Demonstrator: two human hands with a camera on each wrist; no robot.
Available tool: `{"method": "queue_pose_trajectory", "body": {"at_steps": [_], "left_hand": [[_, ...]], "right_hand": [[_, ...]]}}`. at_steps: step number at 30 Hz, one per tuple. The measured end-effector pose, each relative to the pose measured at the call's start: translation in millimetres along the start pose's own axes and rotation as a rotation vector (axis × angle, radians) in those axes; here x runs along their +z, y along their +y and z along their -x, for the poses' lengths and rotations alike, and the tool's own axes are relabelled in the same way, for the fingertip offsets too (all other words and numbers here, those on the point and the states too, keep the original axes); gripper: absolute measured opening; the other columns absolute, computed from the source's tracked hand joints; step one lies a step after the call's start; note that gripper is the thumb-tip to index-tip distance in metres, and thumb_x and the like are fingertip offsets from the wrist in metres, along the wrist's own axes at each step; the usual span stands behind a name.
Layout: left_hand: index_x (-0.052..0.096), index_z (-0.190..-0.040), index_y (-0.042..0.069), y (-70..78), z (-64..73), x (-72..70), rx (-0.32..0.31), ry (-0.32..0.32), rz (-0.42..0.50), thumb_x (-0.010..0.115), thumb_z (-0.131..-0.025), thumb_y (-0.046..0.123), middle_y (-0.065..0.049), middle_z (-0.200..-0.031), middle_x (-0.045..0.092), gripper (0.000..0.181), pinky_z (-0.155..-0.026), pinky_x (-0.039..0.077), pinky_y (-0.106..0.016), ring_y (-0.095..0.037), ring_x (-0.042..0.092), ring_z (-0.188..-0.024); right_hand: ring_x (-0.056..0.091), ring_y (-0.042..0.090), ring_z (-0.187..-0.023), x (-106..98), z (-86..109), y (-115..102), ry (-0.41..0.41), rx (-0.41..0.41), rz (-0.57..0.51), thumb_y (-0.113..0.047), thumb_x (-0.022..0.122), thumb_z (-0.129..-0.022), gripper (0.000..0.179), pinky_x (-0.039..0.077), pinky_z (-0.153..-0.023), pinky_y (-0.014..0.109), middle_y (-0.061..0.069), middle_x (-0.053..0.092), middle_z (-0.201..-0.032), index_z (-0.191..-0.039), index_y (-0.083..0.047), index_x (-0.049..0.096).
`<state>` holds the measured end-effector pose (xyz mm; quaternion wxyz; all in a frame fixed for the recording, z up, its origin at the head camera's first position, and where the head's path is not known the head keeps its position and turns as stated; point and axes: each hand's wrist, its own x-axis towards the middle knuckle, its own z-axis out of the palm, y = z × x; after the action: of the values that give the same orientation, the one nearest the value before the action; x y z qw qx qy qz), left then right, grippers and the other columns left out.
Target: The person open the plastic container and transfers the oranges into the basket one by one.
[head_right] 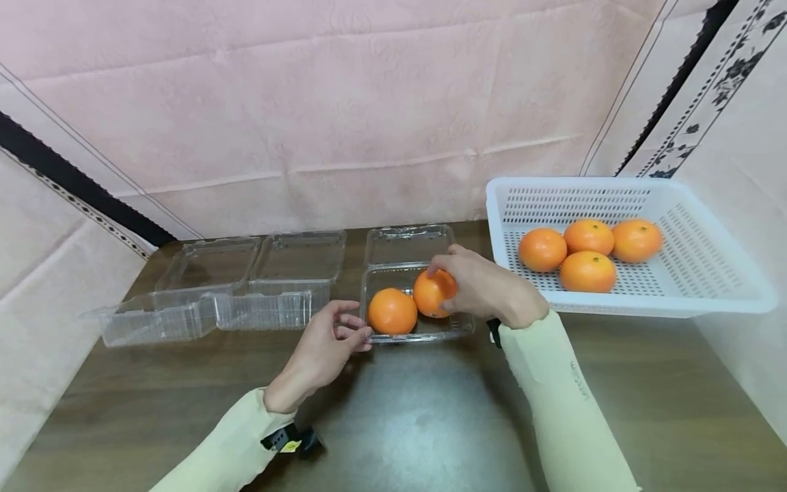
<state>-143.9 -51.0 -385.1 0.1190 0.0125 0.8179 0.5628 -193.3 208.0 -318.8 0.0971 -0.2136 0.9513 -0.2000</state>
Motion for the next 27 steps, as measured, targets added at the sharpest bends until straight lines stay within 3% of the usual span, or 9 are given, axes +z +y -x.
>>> {"method": "queue_pose_trajectory", "body": {"at_steps": [7, 15, 18, 23, 27], "left_hand": [[0.048, -0.141, 0.0, 0.3, 0.4, 3.0, 0.003, -0.007, -0.014, 0.07, -0.095, 0.005, -0.015, -0.11, 0.064, 0.052, -0.077, 0.065, -0.038, -0.017, 0.073, -0.079], [0.05, -0.139, -0.001, -2.3, 2.4, 7.2, 0.014, -0.008, -0.029, 0.071, -0.094, 0.004, -0.015, -0.107, 0.063, 0.05, -0.073, 0.065, -0.034, -0.015, 0.072, -0.076], [0.05, -0.138, -0.003, -1.3, 1.9, 6.3, 0.03, -0.012, -0.022, 0.071, -0.094, 0.003, -0.016, -0.107, 0.062, 0.049, -0.074, 0.065, -0.035, -0.015, 0.072, -0.076], [0.049, -0.139, -0.003, 0.9, 0.7, 1.9, 0.018, -0.006, -0.016, 0.071, -0.094, 0.003, -0.017, -0.108, 0.063, 0.05, -0.076, 0.066, -0.037, -0.018, 0.073, -0.078], [0.049, -0.14, -0.001, 0.4, 0.7, 0.3, 0.002, -0.008, -0.028, 0.071, -0.095, 0.005, -0.016, -0.109, 0.064, 0.05, -0.076, 0.066, -0.036, -0.018, 0.073, -0.078]], "right_hand": [[0.057, 0.03, -0.105, 3, -1.3, -8, 0.003, 0.007, 0.01, -0.002, 0.079, -0.08, 0.042, 0.054, -0.094, 0.049, 0.01, 0.059, -0.114, -0.121, -0.01, 0.071], [0.056, 0.034, -0.116, 18, -2.4, -9, -0.011, 0.038, 0.018, 0.0, 0.082, -0.08, 0.051, 0.054, -0.103, 0.057, 0.013, 0.061, -0.131, -0.128, -0.012, 0.07], [0.059, 0.031, -0.112, 19, -3.2, -8, -0.002, 0.025, 0.045, -0.001, 0.084, -0.079, 0.056, 0.056, -0.101, 0.051, 0.012, 0.059, -0.13, -0.132, -0.011, 0.067], [0.06, 0.024, -0.101, 18, -7.2, -9, 0.019, -0.011, 0.046, -0.001, 0.084, -0.077, 0.062, 0.057, -0.083, 0.032, 0.01, 0.05, -0.119, -0.135, -0.013, 0.067], [0.057, 0.024, -0.102, 19, -11.4, -10, 0.032, -0.029, 0.075, 0.0, 0.083, -0.078, 0.06, 0.055, -0.083, 0.032, 0.01, 0.051, -0.114, -0.135, -0.012, 0.067]]}}
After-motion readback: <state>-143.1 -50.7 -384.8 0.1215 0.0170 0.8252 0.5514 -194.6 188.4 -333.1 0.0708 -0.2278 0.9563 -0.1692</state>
